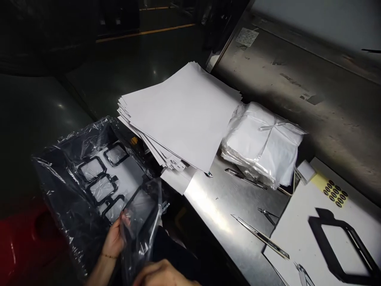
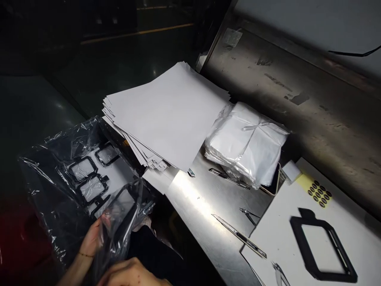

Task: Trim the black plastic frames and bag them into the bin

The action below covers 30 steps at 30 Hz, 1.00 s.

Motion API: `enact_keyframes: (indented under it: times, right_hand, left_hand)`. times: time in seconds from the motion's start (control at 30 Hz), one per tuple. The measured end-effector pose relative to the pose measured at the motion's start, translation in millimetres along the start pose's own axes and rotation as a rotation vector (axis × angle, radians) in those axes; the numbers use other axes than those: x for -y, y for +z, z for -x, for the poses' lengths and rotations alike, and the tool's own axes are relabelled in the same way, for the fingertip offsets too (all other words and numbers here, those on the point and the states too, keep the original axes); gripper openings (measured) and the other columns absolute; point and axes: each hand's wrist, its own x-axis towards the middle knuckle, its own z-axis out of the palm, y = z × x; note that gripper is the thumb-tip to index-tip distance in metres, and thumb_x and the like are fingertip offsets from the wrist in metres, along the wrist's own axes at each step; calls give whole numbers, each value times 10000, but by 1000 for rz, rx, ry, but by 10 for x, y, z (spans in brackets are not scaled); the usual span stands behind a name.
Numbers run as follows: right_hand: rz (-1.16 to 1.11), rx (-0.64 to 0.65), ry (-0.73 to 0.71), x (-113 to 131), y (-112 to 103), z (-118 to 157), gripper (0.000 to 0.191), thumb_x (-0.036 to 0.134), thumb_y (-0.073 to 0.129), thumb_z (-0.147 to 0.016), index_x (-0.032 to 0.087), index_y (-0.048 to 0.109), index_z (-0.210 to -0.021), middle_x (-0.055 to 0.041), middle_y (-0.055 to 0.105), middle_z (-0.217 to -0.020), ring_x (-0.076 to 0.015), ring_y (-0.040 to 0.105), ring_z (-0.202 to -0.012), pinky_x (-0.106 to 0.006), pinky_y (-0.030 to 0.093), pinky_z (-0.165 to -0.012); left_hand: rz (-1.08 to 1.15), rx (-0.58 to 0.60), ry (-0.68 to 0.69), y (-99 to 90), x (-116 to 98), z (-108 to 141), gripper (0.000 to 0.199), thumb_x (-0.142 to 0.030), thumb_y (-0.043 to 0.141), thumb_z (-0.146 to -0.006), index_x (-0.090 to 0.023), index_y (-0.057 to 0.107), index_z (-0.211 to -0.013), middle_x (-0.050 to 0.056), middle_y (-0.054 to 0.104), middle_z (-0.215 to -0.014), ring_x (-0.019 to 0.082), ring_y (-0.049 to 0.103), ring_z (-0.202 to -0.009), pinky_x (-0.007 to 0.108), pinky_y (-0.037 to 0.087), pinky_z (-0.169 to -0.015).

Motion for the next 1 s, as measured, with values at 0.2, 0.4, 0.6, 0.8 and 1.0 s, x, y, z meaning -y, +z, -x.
enact_keyframes:
  times: [0.2,0.4,0.6,0.8,1.0]
  right_hand:
    - [-286,-680,364,-414,-394,-98,232,359,637,-671,152,568,-595,19,558,-647,-90,515,-629,-221,403,-653]
    - [-571,-529,533,-410,-562,-670,271,349,526,-755,127,512,-599,24,512,-551,-76,474,-479,-237,414,-530]
    - [-611,-546,449,-211,-700,-651,442,570,473,-711,134,543,-682,-7,528,-556,-107,498,-499,-248,407,-546]
    - [-457,-546,446,-299,-802,-718,390,403,700,-565,131,570,-814,3,539,-598,-107,505,-514,-259,396,-562]
    - [-107,-776,485,-703,-978,-949,519,551,596,-601,171,554,-951,-64,573,-908,-205,507,-887,-332,342,-826]
  left_hand:
    - [57,145,55,-26,-38,290,208,-190,389,-850,-107,576,-819,-14,620,-643,51,541,-425,164,455,-389]
    - [-148,122,65,-54,269,239,192,14,474,-755,-97,603,-843,56,693,-673,182,658,-662,317,532,-620]
    - [-239,156,143,-235,311,210,399,-27,577,-704,-222,556,-1051,40,689,-938,231,579,-971,362,470,-820]
    - [-285,193,2,-350,-31,97,430,-39,559,-712,-185,528,-1115,92,682,-967,287,523,-1041,472,391,-889]
    - [-277,105,89,-266,-243,-574,273,-25,546,-723,-114,566,-980,63,665,-891,202,615,-836,409,486,-739]
